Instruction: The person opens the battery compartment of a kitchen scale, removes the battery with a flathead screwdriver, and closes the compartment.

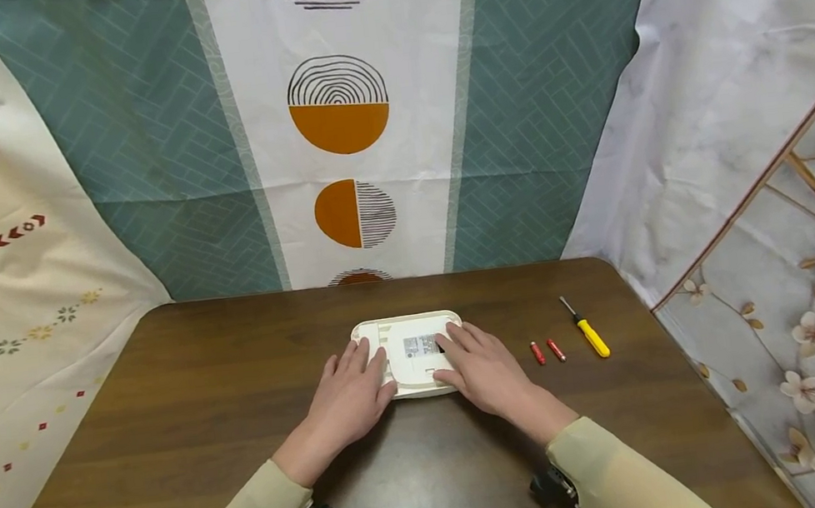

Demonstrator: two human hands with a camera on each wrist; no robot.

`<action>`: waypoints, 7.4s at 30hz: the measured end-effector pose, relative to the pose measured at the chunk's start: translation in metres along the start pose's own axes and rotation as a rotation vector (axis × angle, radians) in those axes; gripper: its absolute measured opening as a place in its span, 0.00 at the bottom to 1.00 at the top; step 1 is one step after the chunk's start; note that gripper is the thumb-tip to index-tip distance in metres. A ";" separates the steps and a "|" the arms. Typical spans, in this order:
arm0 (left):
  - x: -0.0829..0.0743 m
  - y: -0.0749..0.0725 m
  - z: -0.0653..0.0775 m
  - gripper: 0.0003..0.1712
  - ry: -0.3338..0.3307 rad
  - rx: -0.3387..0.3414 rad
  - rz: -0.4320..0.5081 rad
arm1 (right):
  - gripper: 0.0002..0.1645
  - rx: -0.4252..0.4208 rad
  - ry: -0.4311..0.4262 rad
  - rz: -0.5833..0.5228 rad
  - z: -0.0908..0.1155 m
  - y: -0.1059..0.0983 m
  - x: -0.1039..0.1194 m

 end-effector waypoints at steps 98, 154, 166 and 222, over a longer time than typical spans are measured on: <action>-0.007 -0.009 0.005 0.43 0.130 -0.125 0.019 | 0.56 0.058 0.056 -0.186 0.012 0.013 0.003; -0.016 -0.084 0.011 0.21 0.289 -0.602 -0.182 | 0.57 -0.183 0.229 -0.430 0.011 -0.049 -0.031; -0.005 -0.081 0.002 0.19 0.189 -0.449 -0.027 | 0.56 -0.204 0.256 -0.457 0.009 -0.049 -0.036; 0.031 -0.028 -0.003 0.16 -0.224 -0.068 0.865 | 0.49 -0.267 0.374 -1.084 0.000 -0.018 -0.016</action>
Point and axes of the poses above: each hand's wrist, its own z-axis away from the middle knuckle, its own y-axis out of the palm, x = y × z, the point moved 9 cm from there along -z, towards the middle knuckle, and after that the axes turned 1 degree about y, right-handed, at the moved point
